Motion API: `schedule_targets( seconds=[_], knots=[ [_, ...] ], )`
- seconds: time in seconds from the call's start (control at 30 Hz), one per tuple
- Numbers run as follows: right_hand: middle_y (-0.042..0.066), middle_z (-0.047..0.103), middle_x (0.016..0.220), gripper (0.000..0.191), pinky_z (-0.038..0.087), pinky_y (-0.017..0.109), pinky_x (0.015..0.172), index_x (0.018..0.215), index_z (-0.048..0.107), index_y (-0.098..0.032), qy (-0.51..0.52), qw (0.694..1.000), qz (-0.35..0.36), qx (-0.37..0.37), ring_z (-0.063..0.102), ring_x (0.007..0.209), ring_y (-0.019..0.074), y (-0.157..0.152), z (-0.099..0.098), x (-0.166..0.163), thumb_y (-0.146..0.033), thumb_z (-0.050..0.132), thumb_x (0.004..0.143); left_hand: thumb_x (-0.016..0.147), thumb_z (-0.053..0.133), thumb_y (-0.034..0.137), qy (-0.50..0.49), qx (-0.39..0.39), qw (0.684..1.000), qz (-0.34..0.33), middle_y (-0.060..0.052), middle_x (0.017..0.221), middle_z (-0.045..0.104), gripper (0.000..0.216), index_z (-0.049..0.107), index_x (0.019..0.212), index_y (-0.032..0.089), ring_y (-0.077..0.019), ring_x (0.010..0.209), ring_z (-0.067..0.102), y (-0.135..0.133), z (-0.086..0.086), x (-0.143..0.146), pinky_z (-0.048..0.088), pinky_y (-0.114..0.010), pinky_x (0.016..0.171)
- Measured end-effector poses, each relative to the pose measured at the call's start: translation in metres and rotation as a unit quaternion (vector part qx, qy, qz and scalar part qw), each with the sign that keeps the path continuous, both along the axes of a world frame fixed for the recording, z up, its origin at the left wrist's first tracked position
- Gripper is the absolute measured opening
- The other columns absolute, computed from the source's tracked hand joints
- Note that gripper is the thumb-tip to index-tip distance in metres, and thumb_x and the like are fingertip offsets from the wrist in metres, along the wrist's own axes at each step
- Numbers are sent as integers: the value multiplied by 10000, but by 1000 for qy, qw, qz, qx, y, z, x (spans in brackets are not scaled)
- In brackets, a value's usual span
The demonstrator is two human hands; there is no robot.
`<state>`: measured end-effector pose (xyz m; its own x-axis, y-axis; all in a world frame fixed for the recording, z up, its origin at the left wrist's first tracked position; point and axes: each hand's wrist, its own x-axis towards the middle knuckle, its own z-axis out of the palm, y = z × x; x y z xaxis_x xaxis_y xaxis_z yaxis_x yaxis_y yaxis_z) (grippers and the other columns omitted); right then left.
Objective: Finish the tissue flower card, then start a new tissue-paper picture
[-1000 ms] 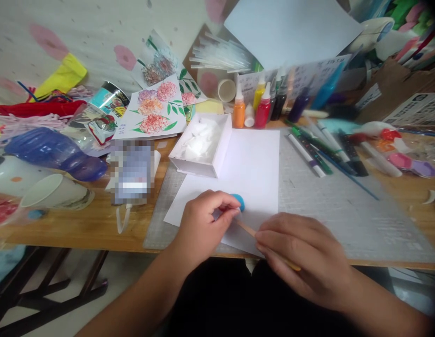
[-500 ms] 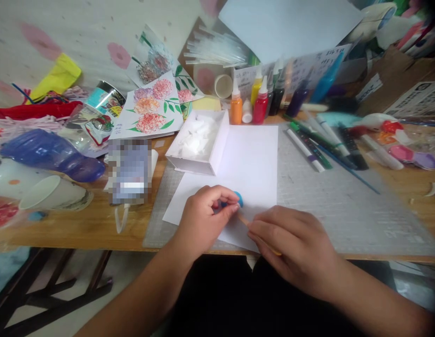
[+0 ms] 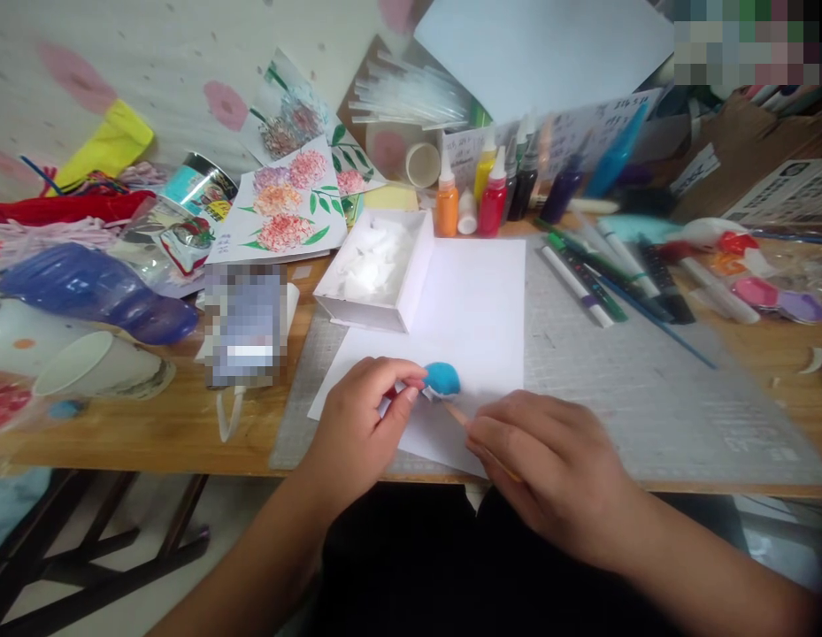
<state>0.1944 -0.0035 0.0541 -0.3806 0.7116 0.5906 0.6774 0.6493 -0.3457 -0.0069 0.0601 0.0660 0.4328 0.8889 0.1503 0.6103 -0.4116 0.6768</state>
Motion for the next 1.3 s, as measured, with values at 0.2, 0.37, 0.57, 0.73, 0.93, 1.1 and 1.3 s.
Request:
schedule_targets(
  seconds=[0.2, 0.37, 0.57, 0.73, 0.93, 1.1, 1.3],
  knots=[
    [54, 642, 763, 91, 420, 284, 543, 913, 586, -130, -7, 1000, -13, -22, 530, 640, 154, 3, -1, -4, -77, 536, 859, 873, 535, 137, -3, 5, 1000, -29, 23, 938, 635, 193, 608, 1005, 258, -121, 850, 573, -1, -1, 1, 460, -240, 753],
    [48, 633, 755, 74, 419, 287, 546, 902, 578, -140, -2, 1000, -15, -27, 537, 641, 156, 1, 0, -3, -91, 539, 863, 866, 538, 124, -2, 14, 998, -63, 21, 843, 620, 184, 634, 972, 239, -115, 793, 564, -3, 1, 0, 450, -244, 738],
    [42, 631, 806, 137, 446, 247, 594, 980, 554, -156, 118, 992, -17, -32, 570, 695, 127, -3, 2, 5, -82, 536, 866, 843, 547, 105, 3, 24, 998, -50, 16, 789, 594, 150, 638, 902, 208, -119, 763, 553, -6, 3, -4, 441, -254, 721],
    [43, 627, 795, 99, 445, 259, 589, 921, 576, -158, 86, 995, -8, -57, 561, 684, 133, 1, 5, 3, -93, 538, 856, 828, 545, 93, 26, 33, 997, -62, 0, 886, 591, 247, 644, 1009, 228, -135, 841, 556, -6, 3, -3, 442, -270, 758],
    [44, 625, 753, 92, 451, 259, 568, 877, 574, -158, 129, 989, 25, -62, 583, 665, 137, -3, 12, 6, -89, 524, 841, 832, 519, 86, 27, 27, 992, -119, 3, 820, 577, 176, 647, 823, 206, -117, 789, 555, -8, 13, -12, 433, -239, 697],
    [17, 617, 675, 125, 463, 233, 505, 876, 555, -201, 148, 989, -1, -22, 630, 647, 147, -1, 15, 7, -102, 480, 860, 861, 510, 138, 60, 196, 978, 25, -7, 786, 596, 121, 622, 875, 181, -129, 725, 543, 21, 34, -23, 428, -257, 685],
    [14, 628, 671, 108, 484, 224, 497, 881, 544, -212, 143, 990, 3, -5, 652, 641, 148, 4, 15, 5, -130, 475, 871, 858, 514, 242, 280, 185, 938, 87, -53, 952, 658, 191, 673, 956, 204, -248, 944, 543, 82, 69, -8, 391, -374, 841]
  ],
)
